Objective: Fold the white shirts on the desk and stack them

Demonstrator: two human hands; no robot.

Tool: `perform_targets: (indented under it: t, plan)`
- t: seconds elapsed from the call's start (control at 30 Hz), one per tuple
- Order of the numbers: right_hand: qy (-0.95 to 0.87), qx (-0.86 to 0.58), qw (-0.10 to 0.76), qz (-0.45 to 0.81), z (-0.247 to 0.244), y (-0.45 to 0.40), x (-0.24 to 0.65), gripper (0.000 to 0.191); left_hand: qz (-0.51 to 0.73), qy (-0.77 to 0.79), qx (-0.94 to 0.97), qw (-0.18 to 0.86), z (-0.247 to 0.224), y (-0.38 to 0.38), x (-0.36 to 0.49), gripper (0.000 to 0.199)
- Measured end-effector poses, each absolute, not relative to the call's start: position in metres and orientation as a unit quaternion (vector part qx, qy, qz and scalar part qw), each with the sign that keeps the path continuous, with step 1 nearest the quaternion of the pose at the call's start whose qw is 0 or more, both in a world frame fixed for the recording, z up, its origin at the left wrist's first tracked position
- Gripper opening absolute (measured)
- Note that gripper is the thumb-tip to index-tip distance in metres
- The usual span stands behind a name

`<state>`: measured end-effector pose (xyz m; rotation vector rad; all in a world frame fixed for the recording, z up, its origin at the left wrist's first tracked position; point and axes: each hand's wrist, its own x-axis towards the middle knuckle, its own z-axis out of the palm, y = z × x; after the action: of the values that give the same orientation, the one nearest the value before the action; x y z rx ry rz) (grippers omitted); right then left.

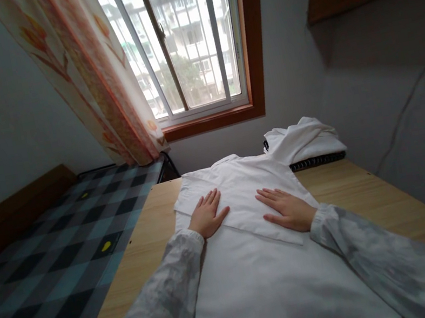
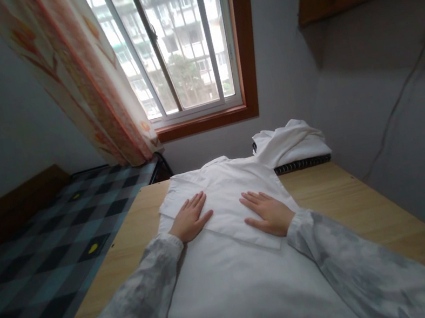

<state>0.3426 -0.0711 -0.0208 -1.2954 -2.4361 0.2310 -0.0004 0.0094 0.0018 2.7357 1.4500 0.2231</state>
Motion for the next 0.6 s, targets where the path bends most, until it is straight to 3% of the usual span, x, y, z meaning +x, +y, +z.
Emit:
perform_targets:
  t: [0.17,0.3,0.4,0.53,0.6]
  plan:
    - [-0.848,-0.493,0.171,0.090,-0.039,-0.080,0.376,0.071,0.068,0.498,0.864,0.018,0.001,0.015,-0.028,0.079]
    - [-0.827,-0.508,0.218,0.100,-0.041,-0.092,0.402,0.068,0.074,0.566,0.821,0.005,0.000,0.021,-0.042,0.082]
    - [-0.761,-0.541,0.334,0.132,-0.037,-0.091,0.414,0.059,0.079,0.579,0.811,-0.001,-0.002,0.023,-0.045,0.083]
    - [-0.531,-0.620,0.560,0.141,-0.009,-0.060,0.431,0.048,0.079,0.575,0.815,-0.001,-0.003,0.024,-0.045,0.083]
    - [-0.446,-0.623,0.624,0.153,0.012,-0.035,0.441,0.048,0.082,0.572,0.816,0.000,-0.003,0.024,-0.045,0.083]
